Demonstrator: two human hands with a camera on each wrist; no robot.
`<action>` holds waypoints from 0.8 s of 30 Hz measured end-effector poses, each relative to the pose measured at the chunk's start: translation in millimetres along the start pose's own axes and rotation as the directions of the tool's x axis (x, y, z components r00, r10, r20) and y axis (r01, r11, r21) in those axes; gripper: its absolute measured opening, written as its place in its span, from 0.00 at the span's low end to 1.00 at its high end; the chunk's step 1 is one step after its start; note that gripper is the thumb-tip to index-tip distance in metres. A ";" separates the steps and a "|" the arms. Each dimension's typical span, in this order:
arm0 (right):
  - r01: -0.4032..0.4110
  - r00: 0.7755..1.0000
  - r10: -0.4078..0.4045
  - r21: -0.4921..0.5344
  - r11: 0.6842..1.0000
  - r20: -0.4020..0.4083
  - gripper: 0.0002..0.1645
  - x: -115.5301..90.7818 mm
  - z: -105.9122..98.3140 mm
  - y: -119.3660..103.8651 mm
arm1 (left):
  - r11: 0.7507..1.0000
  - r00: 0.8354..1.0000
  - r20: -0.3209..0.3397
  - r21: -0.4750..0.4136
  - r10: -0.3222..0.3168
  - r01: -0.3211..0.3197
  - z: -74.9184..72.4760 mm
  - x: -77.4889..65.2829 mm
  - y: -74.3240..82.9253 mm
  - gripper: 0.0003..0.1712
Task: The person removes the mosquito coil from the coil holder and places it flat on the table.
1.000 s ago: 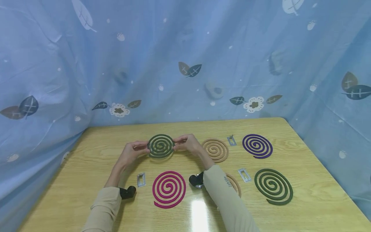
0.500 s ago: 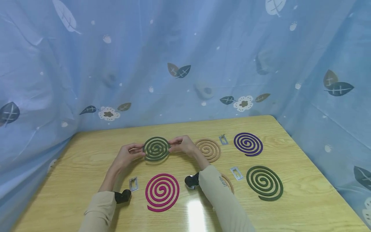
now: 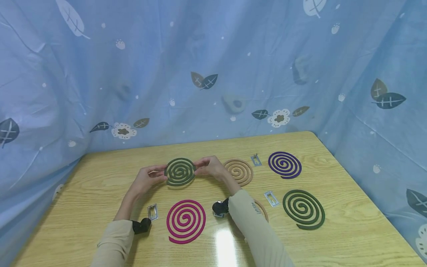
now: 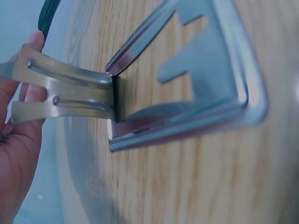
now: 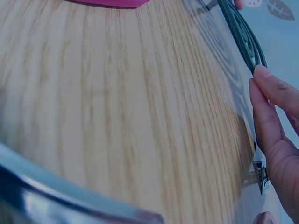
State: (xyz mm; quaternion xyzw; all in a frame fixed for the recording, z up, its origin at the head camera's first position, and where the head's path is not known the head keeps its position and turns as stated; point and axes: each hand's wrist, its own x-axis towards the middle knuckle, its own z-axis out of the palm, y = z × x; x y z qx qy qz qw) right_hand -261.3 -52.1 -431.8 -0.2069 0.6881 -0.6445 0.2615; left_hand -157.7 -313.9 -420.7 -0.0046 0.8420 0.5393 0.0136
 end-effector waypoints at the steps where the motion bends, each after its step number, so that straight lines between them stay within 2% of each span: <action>1: 0.001 1.000 -0.001 -0.001 1.000 0.004 0.20 0.1 -0.1 0.5 | 1.000 1.000 0.001 0.002 0.000 0.000 0.0 0.1 -0.1 0.30; 11: -0.005 1.000 0.005 -0.001 1.000 0.017 0.20 -0.1 1.6 0.3 | 0.999 1.000 0.008 0.026 -0.019 0.019 -0.3 -0.6 -1.4 0.30; 15: -0.016 1.000 0.016 -0.005 1.000 0.022 0.21 -0.7 2.9 -1.6 | 0.999 1.000 0.020 0.036 -0.002 0.001 -0.1 -0.7 -2.1 0.30; 20: -0.019 0.999 0.020 -0.030 0.999 0.030 0.22 -2.5 3.9 -4.1 | 0.999 0.999 0.040 0.050 0.015 -0.017 0.1 -0.4 -3.0 0.30; 24: -0.017 0.999 0.020 -0.063 0.998 0.033 0.23 -3.1 3.6 -5.2 | 0.999 0.999 0.052 0.045 0.001 -0.004 0.1 0.5 -3.3 0.30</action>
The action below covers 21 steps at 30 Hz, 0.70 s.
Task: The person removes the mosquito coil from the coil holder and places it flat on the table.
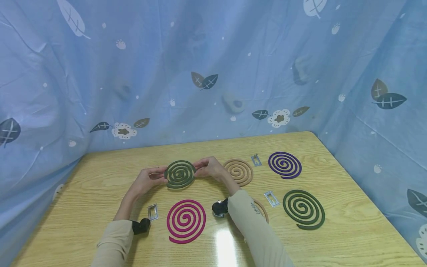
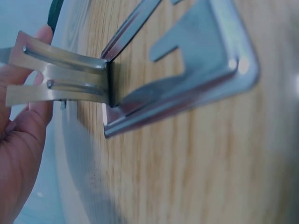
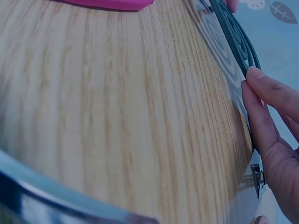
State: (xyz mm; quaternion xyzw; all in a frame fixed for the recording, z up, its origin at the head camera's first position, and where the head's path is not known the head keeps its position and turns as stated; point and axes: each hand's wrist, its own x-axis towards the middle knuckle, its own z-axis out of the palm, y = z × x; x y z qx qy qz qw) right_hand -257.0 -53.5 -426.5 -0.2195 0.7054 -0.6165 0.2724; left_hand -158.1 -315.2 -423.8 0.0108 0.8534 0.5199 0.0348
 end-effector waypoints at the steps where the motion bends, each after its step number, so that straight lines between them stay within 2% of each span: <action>1: 0.005 1.000 -0.005 -0.013 1.000 0.000 0.24 0.2 -0.2 0.4 | 1.000 1.000 0.006 0.005 -0.001 0.001 -0.1 -0.2 0.0 0.30; 9: -0.012 1.000 0.012 -0.089 0.996 0.000 0.28 1.5 1.3 -2.5 | 1.000 1.000 0.029 -0.001 -0.001 0.001 -1.4 -0.9 1.8 0.30; 15: -0.038 0.999 0.033 -0.152 0.988 -0.035 0.26 2.5 3.6 -6.9 | 1.000 0.999 0.036 0.004 0.030 -0.030 0.0 1.1 1.9 0.30; 21: -0.059 0.997 0.046 -0.250 0.966 -0.054 0.25 1.9 6.3 -13.4 | 0.999 0.999 0.047 0.032 0.016 -0.017 0.5 1.0 1.0 0.30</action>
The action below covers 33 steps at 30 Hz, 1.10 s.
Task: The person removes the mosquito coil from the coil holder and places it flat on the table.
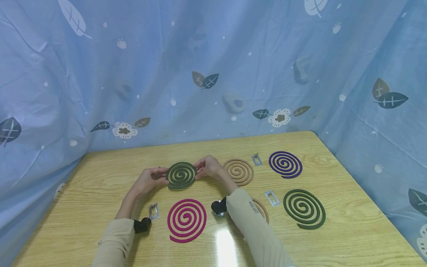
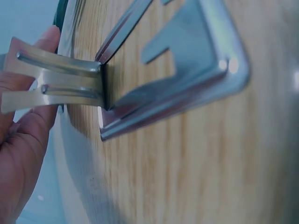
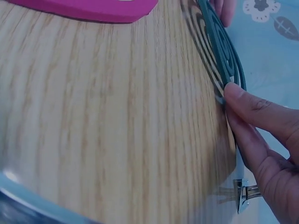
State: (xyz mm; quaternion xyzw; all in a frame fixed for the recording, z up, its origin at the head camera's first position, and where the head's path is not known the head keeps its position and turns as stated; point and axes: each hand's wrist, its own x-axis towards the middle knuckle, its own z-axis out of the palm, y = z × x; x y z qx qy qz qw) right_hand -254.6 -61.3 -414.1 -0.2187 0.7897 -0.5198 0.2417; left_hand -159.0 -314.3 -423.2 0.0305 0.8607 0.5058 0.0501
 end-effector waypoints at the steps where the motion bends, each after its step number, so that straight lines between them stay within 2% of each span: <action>1: -0.003 1.000 0.003 -0.019 1.000 -0.005 0.25 -0.4 0.0 -1.2 | 1.000 1.000 -0.002 0.004 -0.006 0.006 0.3 0.3 -0.2 0.30; 6: -0.016 1.000 0.014 -0.078 0.997 -0.026 0.25 -1.6 -0.6 -5.2 | 0.999 1.000 -0.010 0.030 -0.016 0.016 2.4 2.6 0.8 0.30; 12: -0.015 1.000 0.011 -0.128 0.992 -0.027 0.25 -2.7 -1.6 -9.5 | 0.999 0.999 -0.025 0.018 -0.043 0.043 4.7 4.8 3.6 0.30; 21: -0.018 0.999 0.008 -0.216 0.976 -0.048 0.24 -2.3 -0.3 -12.2 | 0.995 0.998 -0.045 0.086 -0.049 0.053 7.9 4.4 9.4 0.28; 29: -0.032 0.996 0.003 -0.334 0.942 -0.089 0.24 0.8 3.9 -16.0 | 0.986 0.998 -0.049 0.162 -0.037 0.045 9.3 6.2 13.4 0.27; 33: 0.009 0.993 -0.052 -0.382 0.924 -0.101 0.23 -3.3 3.0 -15.1 | 0.978 1.000 -0.025 0.209 0.010 -0.004 7.4 3.6 13.0 0.26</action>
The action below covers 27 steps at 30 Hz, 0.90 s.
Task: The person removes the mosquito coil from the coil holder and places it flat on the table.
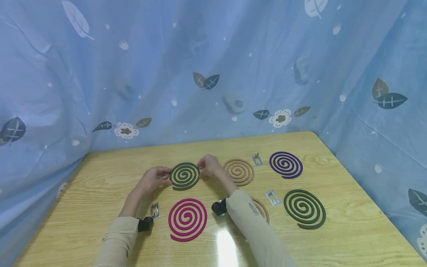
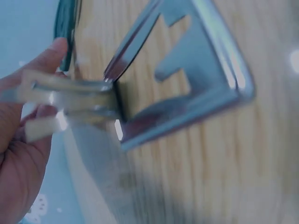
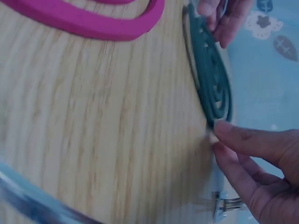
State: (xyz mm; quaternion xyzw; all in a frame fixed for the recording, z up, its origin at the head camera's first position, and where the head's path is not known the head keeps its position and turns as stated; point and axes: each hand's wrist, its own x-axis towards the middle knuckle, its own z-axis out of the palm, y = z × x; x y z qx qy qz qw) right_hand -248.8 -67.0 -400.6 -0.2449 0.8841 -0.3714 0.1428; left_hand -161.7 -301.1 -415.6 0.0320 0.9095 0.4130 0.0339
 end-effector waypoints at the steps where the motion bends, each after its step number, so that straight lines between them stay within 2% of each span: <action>1: 0.020 1.000 -0.020 0.006 1.000 -0.014 0.22 -2.4 -1.9 0.5 | 1.000 1.000 -0.004 0.003 0.016 -0.016 -1.0 -1.7 -0.5 0.26; 5: 0.129 0.990 -0.124 0.083 0.988 -0.073 0.17 -24.8 -21.4 2.1 | 0.997 0.996 -0.050 -0.007 0.073 -0.074 -7.4 -17.3 -1.5 0.25; 7: 0.170 0.983 -0.159 0.138 0.976 -0.092 0.15 -43.7 -39.0 2.9 | 0.996 0.993 -0.082 -0.015 0.090 -0.092 -12.5 -30.3 -1.3 0.26; 9: 0.215 0.973 -0.199 0.148 0.965 -0.117 0.15 -65.5 -59.2 7.5 | 0.994 0.989 -0.098 -0.009 0.110 -0.111 -18.3 -46.9 -0.6 0.27; 11: 0.254 0.960 -0.235 0.120 0.960 -0.155 0.16 -88.1 -78.9 16.1 | 0.992 0.986 -0.110 0.044 0.126 -0.122 -23.8 -65.9 -0.5 0.29; 13: 0.284 0.940 -0.273 0.024 0.958 -0.205 0.19 -108.1 -95.7 29.1 | 0.988 0.984 -0.122 0.109 0.126 -0.113 -28.8 -85.9 -1.7 0.33; 14: 0.291 0.929 -0.295 -0.051 0.955 -0.224 0.21 -117.6 -103.1 36.8 | 0.984 0.985 -0.132 0.159 0.107 -0.085 -30.4 -96.1 -2.9 0.36; 16: 0.258 0.918 -0.309 -0.218 0.941 -0.248 0.29 -135.4 -115.6 53.0 | 0.958 0.984 -0.169 0.285 0.061 -0.011 -31.7 -112.8 -6.6 0.42; 18: 0.180 0.925 -0.287 -0.376 0.909 -0.250 0.37 -151.9 -123.3 69.9 | 0.921 0.977 -0.213 0.383 0.019 0.066 -30.7 -125.5 -10.7 0.46; 20: 0.109 0.937 -0.252 -0.483 0.869 -0.242 0.43 -166.3 -127.5 85.3 | 0.876 0.966 -0.259 0.466 -0.003 0.127 -27.9 -132.4 -13.9 0.47; 21: 0.079 0.943 -0.230 -0.512 0.856 -0.240 0.46 -172.0 -128.3 91.8 | 0.860 0.961 -0.276 0.490 0.002 0.139 -26.6 -133.9 -14.6 0.47; 23: 0.040 0.952 -0.193 -0.526 0.850 -0.240 0.47 -180.8 -127.9 101.6 | 0.846 0.953 -0.302 0.514 0.027 0.139 -24.5 -135.0 -14.5 0.47; 27: 0.026 0.953 -0.176 -0.516 0.856 -0.245 0.47 -187.0 -125.5 108.4 | 0.839 0.948 -0.315 0.529 0.053 0.129 -23.3 -134.9 -13.7 0.46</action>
